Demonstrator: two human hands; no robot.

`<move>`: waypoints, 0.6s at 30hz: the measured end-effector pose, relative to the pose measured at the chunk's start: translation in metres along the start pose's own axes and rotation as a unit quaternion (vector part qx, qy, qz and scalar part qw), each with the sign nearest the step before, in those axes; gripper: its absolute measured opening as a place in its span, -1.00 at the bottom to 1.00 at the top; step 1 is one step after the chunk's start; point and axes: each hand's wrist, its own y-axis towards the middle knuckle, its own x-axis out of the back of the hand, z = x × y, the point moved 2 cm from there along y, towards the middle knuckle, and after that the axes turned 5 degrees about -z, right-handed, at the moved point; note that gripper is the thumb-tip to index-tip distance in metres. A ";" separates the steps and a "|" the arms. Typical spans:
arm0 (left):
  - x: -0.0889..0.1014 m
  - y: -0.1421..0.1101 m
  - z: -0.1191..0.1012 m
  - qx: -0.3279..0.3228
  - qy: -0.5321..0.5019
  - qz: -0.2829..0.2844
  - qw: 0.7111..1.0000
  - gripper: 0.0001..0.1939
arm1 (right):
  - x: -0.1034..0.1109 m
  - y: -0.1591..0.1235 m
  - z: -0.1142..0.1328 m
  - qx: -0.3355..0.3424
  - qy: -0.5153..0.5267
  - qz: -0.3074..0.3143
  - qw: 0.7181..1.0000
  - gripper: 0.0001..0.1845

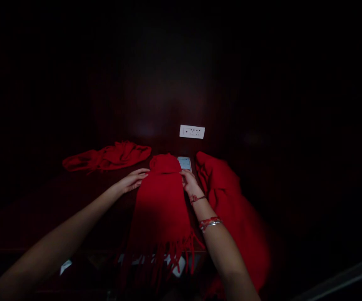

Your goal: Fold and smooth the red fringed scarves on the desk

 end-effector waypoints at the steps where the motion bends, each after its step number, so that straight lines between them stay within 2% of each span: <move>1: 0.001 0.000 -0.001 -0.001 -0.011 0.000 1.000 -0.70 | 0.003 0.001 0.002 -0.005 0.001 0.001 1.000 -0.75; 5: 0.004 -0.006 -0.005 0.034 -0.020 0.029 0.999 -0.61 | 0.011 0.003 -0.001 -0.025 -0.022 0.004 0.999 -0.72; 8: 0.005 -0.011 -0.007 0.073 -0.010 0.048 0.996 -0.59 | 0.008 0.001 -0.007 -0.024 -0.054 0.019 0.998 -0.70; 13: 0.004 -0.013 -0.005 0.084 -0.015 0.019 0.996 -0.65 | 0.000 0.002 -0.010 0.082 -0.069 -0.021 0.994 -0.59; 15: 0.001 -0.011 -0.003 0.079 -0.019 0.008 0.997 -0.59 | -0.001 0.003 -0.010 0.066 -0.034 -0.014 0.997 -0.60; 18: -0.003 -0.008 0.001 0.060 -0.057 -0.020 0.996 -0.55 | 0.001 0.002 -0.008 0.037 0.016 0.033 0.999 -0.69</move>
